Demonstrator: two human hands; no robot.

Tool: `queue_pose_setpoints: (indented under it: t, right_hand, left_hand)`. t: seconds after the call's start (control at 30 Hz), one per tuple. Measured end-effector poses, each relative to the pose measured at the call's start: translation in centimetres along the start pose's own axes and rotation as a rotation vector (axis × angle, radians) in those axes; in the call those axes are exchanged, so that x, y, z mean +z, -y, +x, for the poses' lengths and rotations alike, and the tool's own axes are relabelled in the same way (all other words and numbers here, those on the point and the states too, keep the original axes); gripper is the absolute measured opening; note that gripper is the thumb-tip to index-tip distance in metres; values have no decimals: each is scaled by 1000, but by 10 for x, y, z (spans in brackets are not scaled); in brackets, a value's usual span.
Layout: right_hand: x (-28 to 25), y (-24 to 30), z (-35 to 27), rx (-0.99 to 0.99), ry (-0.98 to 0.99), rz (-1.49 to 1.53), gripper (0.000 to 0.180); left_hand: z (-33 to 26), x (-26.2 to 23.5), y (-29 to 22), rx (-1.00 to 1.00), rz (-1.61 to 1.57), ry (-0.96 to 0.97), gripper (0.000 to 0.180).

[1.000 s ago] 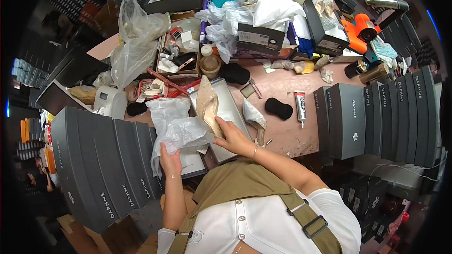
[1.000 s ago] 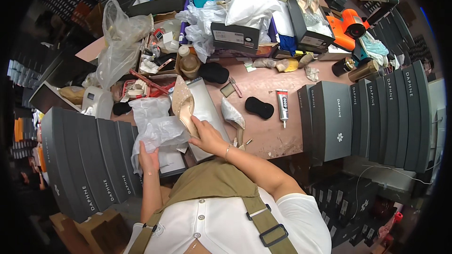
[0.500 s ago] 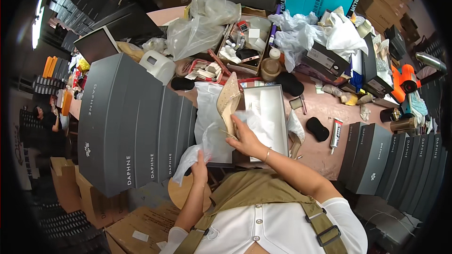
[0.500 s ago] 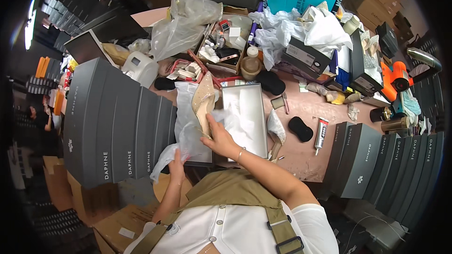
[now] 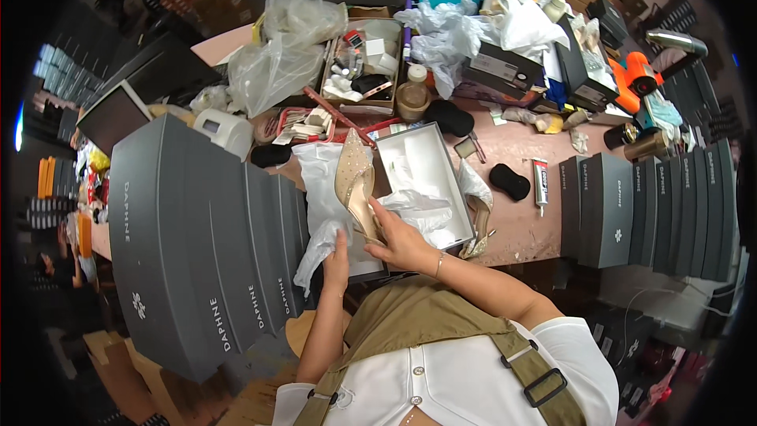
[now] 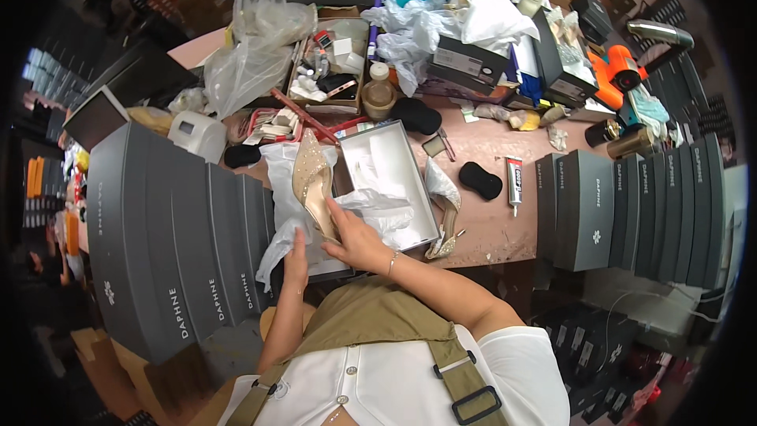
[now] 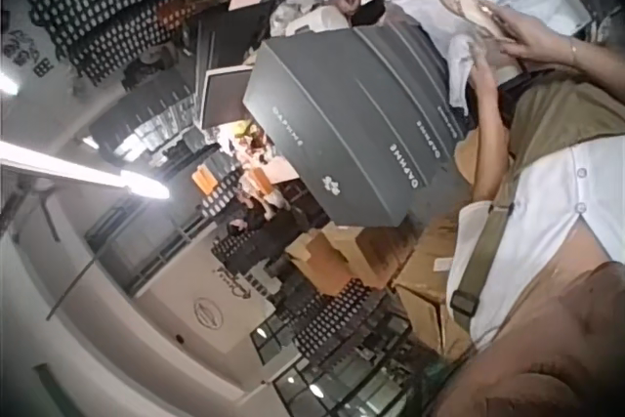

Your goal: Inspecting and cleaning high-heeled shoes before packing them into a box with tissue paper.

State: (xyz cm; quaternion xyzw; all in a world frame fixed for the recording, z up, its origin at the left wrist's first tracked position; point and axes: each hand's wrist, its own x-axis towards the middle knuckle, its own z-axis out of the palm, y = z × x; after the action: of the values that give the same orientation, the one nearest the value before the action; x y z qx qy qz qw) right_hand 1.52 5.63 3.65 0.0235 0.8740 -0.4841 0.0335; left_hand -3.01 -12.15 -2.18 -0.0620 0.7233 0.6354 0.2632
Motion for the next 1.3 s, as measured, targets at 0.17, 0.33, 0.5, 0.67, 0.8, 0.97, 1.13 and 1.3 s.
queue_pose_setpoints:
  t: [0.17, 0.33, 0.5, 0.67, 0.8, 0.97, 1.13, 1.3]
  right_hand:
    - [-23, 12, -20, -64, 33, -46, 78]
    - [-97, -21, -18, 383, -100, 523, 39]
    - [-69, -100, 0, 193, -174, -506, 41]
    - [-21, -140, 14, 257, 130, -457, 41]
    - [-35, -156, 2, 113, -51, -224, 23]
    - [-163, -90, -36, 35, -631, 96, 10]
    - [-213, -45, -59, -93, -502, -24, 7]
    - [-168, -57, -59, -153, -416, -32, 11]
  left_hand:
    - [5, 24, -13, 43, -147, 118, 42]
    - [3, 24, -21, -49, -304, -60, 31]
    - [-8, -1, -27, 98, -287, -63, 29]
    - [-15, 34, -65, 104, -365, -41, 31]
    - [-5, 61, -69, 180, -223, -14, 31]
    - [22, 106, -62, 212, -147, -18, 32]
    - [102, 167, -17, 196, 116, -47, 41]
    - [85, 163, -4, -72, 1, 106, 52]
